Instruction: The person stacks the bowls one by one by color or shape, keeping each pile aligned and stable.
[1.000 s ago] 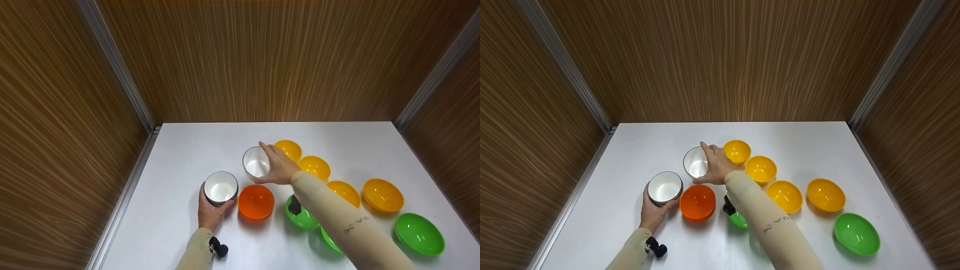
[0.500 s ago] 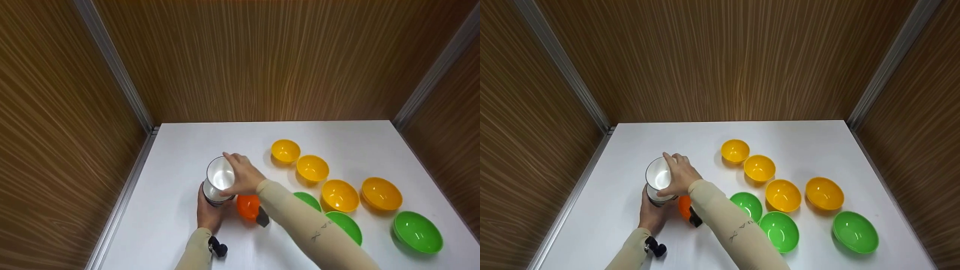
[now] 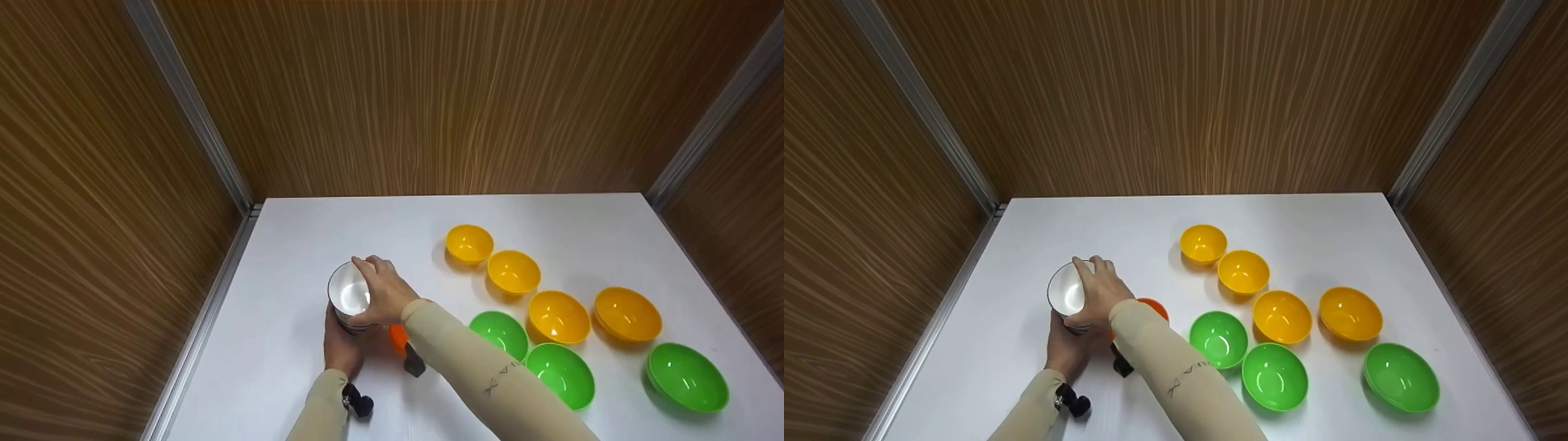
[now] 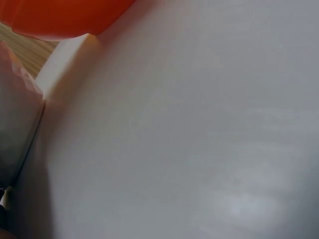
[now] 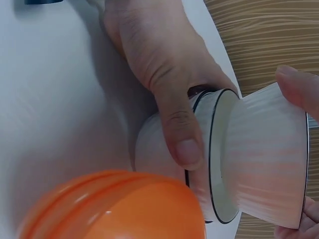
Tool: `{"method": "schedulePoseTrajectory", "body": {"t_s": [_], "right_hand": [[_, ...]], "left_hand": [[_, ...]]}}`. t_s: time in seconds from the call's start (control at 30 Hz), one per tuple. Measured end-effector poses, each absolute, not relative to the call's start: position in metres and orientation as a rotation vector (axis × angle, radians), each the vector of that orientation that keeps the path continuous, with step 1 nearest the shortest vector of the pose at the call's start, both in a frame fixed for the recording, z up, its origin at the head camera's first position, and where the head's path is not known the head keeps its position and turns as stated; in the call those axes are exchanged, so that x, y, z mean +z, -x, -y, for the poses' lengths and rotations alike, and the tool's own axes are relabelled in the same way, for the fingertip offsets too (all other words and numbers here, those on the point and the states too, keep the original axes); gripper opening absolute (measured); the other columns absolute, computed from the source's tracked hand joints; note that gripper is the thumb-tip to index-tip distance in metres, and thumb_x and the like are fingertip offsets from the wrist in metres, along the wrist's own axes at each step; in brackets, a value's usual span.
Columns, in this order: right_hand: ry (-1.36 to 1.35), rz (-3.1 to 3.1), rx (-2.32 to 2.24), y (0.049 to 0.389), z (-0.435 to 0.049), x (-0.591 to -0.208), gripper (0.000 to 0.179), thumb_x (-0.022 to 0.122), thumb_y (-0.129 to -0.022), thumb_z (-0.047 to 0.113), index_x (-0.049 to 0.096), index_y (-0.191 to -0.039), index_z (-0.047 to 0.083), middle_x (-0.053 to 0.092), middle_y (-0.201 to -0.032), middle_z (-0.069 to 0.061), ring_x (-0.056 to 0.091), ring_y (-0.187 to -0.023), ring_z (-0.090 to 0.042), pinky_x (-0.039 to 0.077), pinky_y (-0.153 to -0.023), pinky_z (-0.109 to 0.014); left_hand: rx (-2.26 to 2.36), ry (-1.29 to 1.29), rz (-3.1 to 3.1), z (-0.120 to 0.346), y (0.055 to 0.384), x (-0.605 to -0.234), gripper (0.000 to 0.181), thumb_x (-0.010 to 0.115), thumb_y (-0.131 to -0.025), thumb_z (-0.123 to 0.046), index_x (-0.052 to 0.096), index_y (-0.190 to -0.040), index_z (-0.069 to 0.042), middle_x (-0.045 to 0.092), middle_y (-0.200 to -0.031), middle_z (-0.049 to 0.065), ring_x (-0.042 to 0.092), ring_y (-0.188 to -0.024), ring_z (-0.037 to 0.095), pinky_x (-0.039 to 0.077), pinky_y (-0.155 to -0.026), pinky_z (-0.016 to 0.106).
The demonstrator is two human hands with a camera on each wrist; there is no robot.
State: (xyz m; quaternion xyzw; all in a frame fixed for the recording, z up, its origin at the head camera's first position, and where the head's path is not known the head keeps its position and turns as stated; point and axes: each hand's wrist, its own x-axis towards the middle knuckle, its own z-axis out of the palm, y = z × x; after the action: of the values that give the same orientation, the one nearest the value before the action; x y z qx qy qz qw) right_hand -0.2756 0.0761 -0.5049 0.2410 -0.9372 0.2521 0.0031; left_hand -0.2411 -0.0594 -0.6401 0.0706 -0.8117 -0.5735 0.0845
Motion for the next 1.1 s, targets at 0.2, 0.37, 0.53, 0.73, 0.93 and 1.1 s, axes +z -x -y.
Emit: {"method": "schedulePoseTrajectory", "body": {"t_s": [0.2,0.37,0.53,0.73,0.93,1.1], "right_hand": [[-0.758,2.948,0.775,0.276,-0.076,-0.515,0.114,0.087,-0.06,0.05,0.027,-0.152,0.018,0.034,-0.145,-0.016,0.037,-0.13,-0.03,0.046,-0.101,-0.04],[-0.743,2.979,0.786,0.276,-0.074,-0.521,0.114,0.087,-0.061,0.05,0.026,-0.152,0.019,0.033,-0.146,-0.017,0.035,-0.132,-0.03,0.045,-0.102,-0.04],[-0.716,3.011,0.785,0.274,-0.071,-0.524,0.113,0.087,-0.061,0.048,0.026,-0.152,0.019,0.032,-0.146,-0.018,0.034,-0.132,-0.031,0.046,-0.101,-0.04],[-0.69,3.035,0.77,0.273,-0.069,-0.528,0.112,0.086,-0.064,0.046,0.025,-0.152,0.017,0.029,-0.147,-0.02,0.032,-0.134,-0.033,0.046,-0.101,-0.041],[-0.669,3.057,0.741,0.273,-0.067,-0.53,0.112,0.086,-0.065,0.047,0.023,-0.153,0.018,0.028,-0.148,-0.021,0.03,-0.135,-0.034,0.046,-0.101,-0.041],[-0.639,3.094,0.728,0.273,-0.065,-0.526,0.114,0.086,-0.064,0.049,0.022,-0.153,0.019,0.027,-0.15,-0.02,0.031,-0.135,-0.034,0.044,-0.103,-0.043]], "left_hand": [[-1.671,-0.201,2.449,0.061,0.24,-0.644,0.114,0.083,-0.068,-0.049,0.01,-0.154,-0.033,0.027,-0.155,-0.003,0.026,-0.14,0.014,0.026,-0.115,0.038],[-1.637,-0.186,2.449,0.061,0.24,-0.646,0.107,0.081,-0.075,-0.038,0.01,-0.154,-0.029,0.027,-0.156,0.0,0.026,-0.141,0.016,0.025,-0.115,0.037],[-1.608,-0.153,2.437,0.06,0.239,-0.645,0.105,0.08,-0.077,-0.03,0.012,-0.155,-0.021,0.028,-0.155,0.004,0.028,-0.14,0.019,0.025,-0.115,0.037],[-1.605,-0.137,2.437,0.06,0.239,-0.645,0.106,0.081,-0.076,-0.026,0.012,-0.155,-0.019,0.028,-0.155,0.006,0.028,-0.14,0.021,0.026,-0.115,0.038],[-1.616,-0.119,2.439,0.06,0.24,-0.644,0.106,0.08,-0.077,-0.024,0.009,-0.155,-0.021,0.026,-0.156,0.005,0.025,-0.141,0.019,0.024,-0.116,0.037],[-1.609,-0.124,2.438,0.061,0.241,-0.644,0.105,0.079,-0.078,-0.025,0.009,-0.155,-0.022,0.026,-0.156,0.006,0.025,-0.141,0.02,0.023,-0.116,0.037]]}}
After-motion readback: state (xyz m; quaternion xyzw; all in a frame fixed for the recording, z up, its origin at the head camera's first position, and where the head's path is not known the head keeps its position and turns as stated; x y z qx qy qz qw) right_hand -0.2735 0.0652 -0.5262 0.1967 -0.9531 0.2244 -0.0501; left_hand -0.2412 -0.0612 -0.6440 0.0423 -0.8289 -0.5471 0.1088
